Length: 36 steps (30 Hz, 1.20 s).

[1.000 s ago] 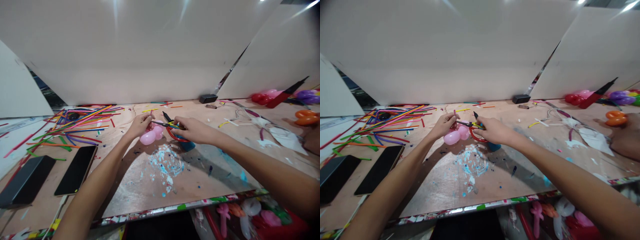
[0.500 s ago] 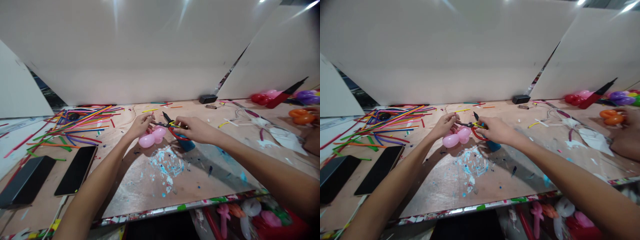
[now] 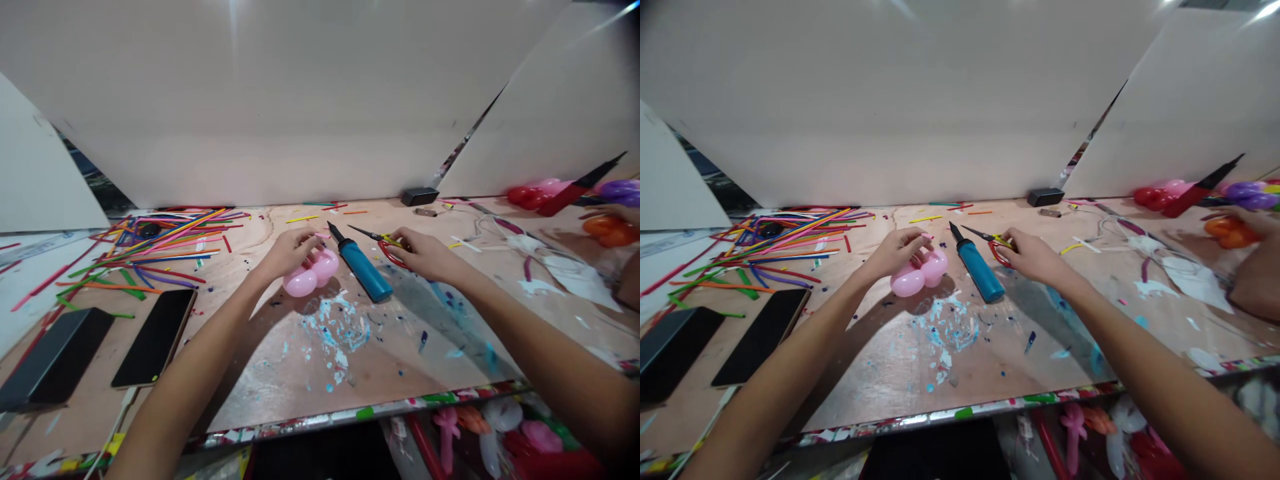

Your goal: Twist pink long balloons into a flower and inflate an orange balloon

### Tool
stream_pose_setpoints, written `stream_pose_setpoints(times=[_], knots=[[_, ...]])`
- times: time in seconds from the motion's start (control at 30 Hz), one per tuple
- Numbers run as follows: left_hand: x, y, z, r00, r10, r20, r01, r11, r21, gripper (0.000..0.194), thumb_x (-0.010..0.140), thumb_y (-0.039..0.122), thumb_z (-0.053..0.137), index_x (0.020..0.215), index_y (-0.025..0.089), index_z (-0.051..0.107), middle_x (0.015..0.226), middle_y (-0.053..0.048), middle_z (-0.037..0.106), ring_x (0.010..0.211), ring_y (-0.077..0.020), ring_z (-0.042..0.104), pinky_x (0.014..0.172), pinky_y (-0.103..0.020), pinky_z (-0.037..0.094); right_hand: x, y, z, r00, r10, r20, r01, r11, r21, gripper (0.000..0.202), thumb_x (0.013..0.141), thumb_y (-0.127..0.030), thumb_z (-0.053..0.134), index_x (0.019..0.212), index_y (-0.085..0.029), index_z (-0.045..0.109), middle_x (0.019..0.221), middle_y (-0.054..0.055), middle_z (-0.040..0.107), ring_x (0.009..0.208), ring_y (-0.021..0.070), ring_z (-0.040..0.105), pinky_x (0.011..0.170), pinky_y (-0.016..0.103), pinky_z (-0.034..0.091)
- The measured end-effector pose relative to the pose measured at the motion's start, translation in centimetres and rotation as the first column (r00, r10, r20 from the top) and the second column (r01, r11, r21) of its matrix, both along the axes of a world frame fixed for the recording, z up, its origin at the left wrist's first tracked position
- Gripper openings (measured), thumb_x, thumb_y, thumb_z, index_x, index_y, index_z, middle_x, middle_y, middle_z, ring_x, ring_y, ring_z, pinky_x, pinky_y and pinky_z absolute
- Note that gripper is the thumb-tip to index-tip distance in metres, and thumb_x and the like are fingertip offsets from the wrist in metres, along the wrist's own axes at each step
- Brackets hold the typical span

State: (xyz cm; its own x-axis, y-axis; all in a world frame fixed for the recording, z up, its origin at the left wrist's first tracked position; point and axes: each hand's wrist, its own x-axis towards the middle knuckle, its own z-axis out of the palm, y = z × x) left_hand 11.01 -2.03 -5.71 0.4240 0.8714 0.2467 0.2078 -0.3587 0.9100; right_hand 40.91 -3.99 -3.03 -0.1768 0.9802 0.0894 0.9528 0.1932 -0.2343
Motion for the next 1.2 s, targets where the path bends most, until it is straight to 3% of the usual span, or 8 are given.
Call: stream_pose_setpoints(times=[0.27, 0.4, 0.47, 0.57, 0.73, 0.97, 1.1, 1.2], knots=[[1.3, -0.6, 0.9, 1.000, -0.023, -0.016, 0.023, 0.999, 0.037, 0.025, 0.094, 0.032, 0.049, 0.089, 0.014, 0.066, 0.071, -0.003, 0.063, 0.063, -0.0113, 0.059, 0.057, -0.022, 0.046, 0.8, 1.8, -6.4, 0.958, -0.069, 0.277, 0.087, 0.995, -0.055, 0.040, 0.097, -0.037, 0.041, 0.112, -0.008, 0.064, 0.109, 0.023, 0.069, 0.094, 0.0295, 0.066, 0.072, 0.034, 0.044], [1.3, -0.1, 0.3, 0.999, 0.031, 0.038, -0.031, 0.999, 0.013, 0.024, 0.092, 0.032, 0.051, 0.085, 0.014, 0.065, 0.068, -0.002, 0.061, 0.059, -0.0100, 0.054, 0.056, -0.022, 0.043, -1.7, 0.0, -4.4, 0.974, -0.084, 0.210, 0.060, 0.991, 0.116, 0.039, 0.096, -0.036, 0.043, 0.113, -0.010, 0.067, 0.113, 0.023, 0.066, 0.107, 0.0333, 0.061, 0.082, 0.040, 0.045], [1.5, -0.1, 0.1, 0.997, 0.033, 0.065, -0.034, 0.999, 0.019, 0.026, 0.091, 0.035, 0.052, 0.085, 0.014, 0.065, 0.068, -0.001, 0.060, 0.058, -0.0094, 0.052, 0.056, -0.022, 0.042, -4.0, -1.1, -2.6, 0.996, 0.069, 0.047, -0.078, 0.971, 0.224, 0.038, 0.099, -0.037, 0.040, 0.104, -0.014, 0.069, 0.104, 0.016, 0.067, 0.102, 0.0275, 0.061, 0.086, 0.038, 0.045], [2.2, -0.3, -0.1, 0.990, 0.014, 0.143, -0.023, 0.998, 0.060, 0.030, 0.091, 0.042, 0.052, 0.085, 0.015, 0.064, 0.064, 0.001, 0.057, 0.056, -0.0091, 0.050, 0.055, -0.022, 0.040, -7.8, -1.9, -0.9, 0.911, 0.402, -0.091, -0.369, 0.894, 0.254, 0.028, 0.095, -0.033, 0.050, 0.094, -0.017, 0.072, 0.093, 0.009, 0.068, 0.091, 0.0215, 0.061, 0.083, 0.032, 0.046], [1.5, 0.2, -0.2, 0.966, 0.110, 0.234, -0.142, 0.982, 0.122, 0.038, 0.089, 0.051, 0.054, 0.078, 0.015, 0.063, 0.058, 0.002, 0.053, 0.052, -0.0092, 0.048, 0.053, -0.023, 0.038, -11.7, -0.6, -1.4, 0.873, 0.487, 0.015, -0.484, 0.865, 0.128, 0.019, 0.087, -0.027, 0.064, 0.096, -0.018, 0.077, 0.095, 0.012, 0.065, 0.100, 0.0260, 0.059, 0.086, 0.034, 0.044], [-2.9, 1.2, 1.3, 0.815, 0.570, 0.105, -0.566, 0.744, 0.356, 0.027, 0.083, 0.044, 0.065, 0.086, 0.017, 0.066, 0.068, 0.000, 0.059, 0.062, -0.0120, 0.052, 0.059, -0.024, 0.040, -12.7, 0.8, -1.7, 0.859, 0.504, 0.089, -0.506, 0.812, 0.292, 0.022, 0.094, -0.022, 0.053, 0.087, -0.014, 0.072, 0.091, 0.013, 0.066, 0.089, 0.0245, 0.057, 0.080, 0.036, 0.043], [-2.0, -0.8, 3.3, 0.917, 0.379, -0.122, -0.213, 0.725, 0.655, 0.024, 0.082, 0.036, 0.067, 0.098, 0.019, 0.067, 0.100, -0.006, 0.070, 0.095, -0.0203, 0.062, 0.090, -0.036, 0.047, -13.1, 2.0, -2.1, 0.826, 0.554, 0.104, -0.524, 0.687, 0.504, 0.020, 0.093, -0.022, 0.050, 0.092, -0.015, 0.069, 0.099, 0.014, 0.067, 0.092, 0.0257, 0.057, 0.083, 0.038, 0.044], [-1.6, -1.6, 3.7, 0.856, 0.344, -0.386, 0.053, 0.685, 0.727, 0.037, 0.080, 0.034, 0.071, 0.116, 0.026, 0.066, 0.137, -0.006, 0.059, 0.133, -0.0303, 0.044, 0.116, -0.053, 0.026, -13.1, 2.6, -2.8, 0.809, 0.587, -0.024, -0.462, 0.661, 0.591, 0.017, 0.091, -0.018, 0.050, 0.090, -0.017, 0.067, 0.098, 0.012, 0.067, 0.096, 0.0248, 0.058, 0.086, 0.038, 0.046]])
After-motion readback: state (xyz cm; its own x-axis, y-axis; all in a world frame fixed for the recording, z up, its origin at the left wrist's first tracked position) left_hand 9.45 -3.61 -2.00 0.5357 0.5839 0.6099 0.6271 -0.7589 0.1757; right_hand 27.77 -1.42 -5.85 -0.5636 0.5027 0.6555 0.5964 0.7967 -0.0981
